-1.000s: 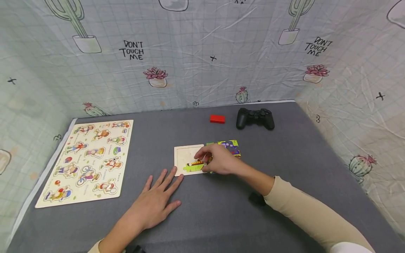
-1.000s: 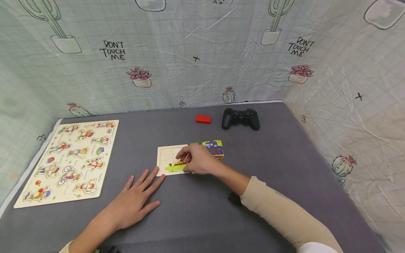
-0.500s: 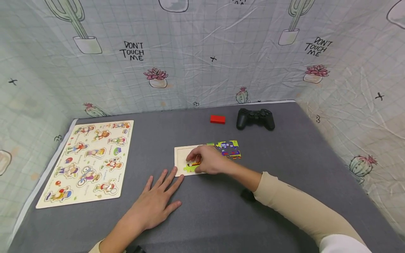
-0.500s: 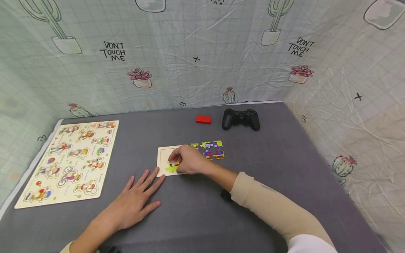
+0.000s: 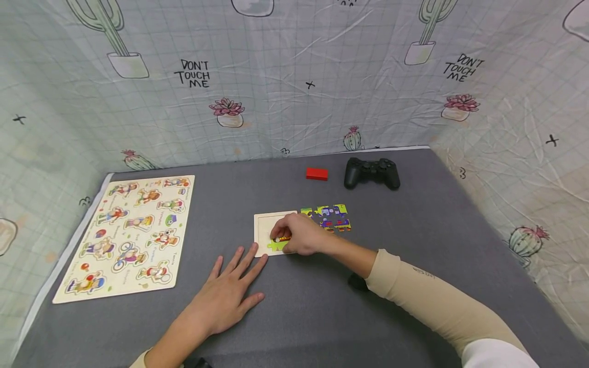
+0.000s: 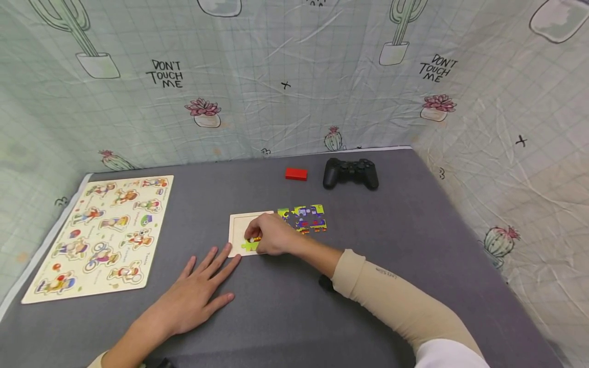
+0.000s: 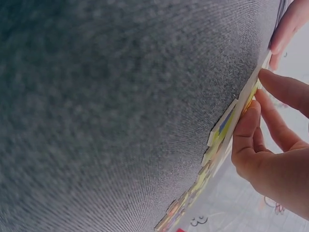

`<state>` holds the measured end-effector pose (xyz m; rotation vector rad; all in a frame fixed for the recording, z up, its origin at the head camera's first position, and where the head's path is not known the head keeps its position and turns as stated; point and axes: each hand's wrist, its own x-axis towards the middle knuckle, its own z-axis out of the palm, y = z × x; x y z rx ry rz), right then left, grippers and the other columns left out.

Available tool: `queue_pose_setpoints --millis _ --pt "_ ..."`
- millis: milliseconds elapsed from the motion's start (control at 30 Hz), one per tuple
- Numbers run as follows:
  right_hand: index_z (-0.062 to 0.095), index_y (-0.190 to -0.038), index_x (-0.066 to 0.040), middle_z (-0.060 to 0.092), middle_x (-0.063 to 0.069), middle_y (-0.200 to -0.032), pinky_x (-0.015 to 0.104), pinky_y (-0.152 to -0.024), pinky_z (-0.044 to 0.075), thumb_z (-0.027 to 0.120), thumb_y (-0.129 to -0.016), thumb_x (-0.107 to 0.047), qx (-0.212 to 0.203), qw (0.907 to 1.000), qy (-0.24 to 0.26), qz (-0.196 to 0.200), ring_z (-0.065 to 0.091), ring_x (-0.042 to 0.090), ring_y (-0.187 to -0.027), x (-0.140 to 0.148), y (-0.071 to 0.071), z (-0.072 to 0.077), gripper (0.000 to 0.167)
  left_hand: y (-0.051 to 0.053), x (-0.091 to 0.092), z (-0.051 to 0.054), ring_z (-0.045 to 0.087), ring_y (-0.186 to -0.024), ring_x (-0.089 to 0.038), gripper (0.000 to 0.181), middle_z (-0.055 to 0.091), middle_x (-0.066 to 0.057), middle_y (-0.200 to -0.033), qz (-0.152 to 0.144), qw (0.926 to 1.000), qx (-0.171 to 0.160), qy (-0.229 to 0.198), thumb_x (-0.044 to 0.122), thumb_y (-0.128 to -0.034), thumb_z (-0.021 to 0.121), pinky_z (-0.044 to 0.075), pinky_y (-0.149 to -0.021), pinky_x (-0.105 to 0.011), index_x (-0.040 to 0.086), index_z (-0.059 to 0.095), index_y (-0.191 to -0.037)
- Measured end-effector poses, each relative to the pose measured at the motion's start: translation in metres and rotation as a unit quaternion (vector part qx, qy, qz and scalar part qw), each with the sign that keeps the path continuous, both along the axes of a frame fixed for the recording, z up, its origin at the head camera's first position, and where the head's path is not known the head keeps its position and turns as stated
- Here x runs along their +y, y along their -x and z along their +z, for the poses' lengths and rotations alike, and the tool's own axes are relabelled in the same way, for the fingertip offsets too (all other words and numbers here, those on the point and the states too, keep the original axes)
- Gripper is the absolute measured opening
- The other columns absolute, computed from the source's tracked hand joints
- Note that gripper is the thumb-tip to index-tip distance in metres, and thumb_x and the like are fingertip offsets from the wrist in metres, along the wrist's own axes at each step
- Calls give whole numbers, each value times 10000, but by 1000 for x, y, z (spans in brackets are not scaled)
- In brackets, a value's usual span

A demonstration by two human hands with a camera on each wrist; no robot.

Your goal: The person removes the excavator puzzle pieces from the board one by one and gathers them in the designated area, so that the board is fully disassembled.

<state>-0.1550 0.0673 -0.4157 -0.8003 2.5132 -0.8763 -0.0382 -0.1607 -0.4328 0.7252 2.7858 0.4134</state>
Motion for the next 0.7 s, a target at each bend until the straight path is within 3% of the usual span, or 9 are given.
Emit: queue_pose_setpoints --millis 700 --pt "766 -1065 -93 700 43 -937 290 -765 488 829 -785 38 159 9997 -94 -134 588 171 -855 -1 -6 1 316 0 -1 -1 216 -1600 -387 736 168 -40 -1756 -31 10000 89 0 505 -1017 622 201 -1199 -750 229 351 -1643"
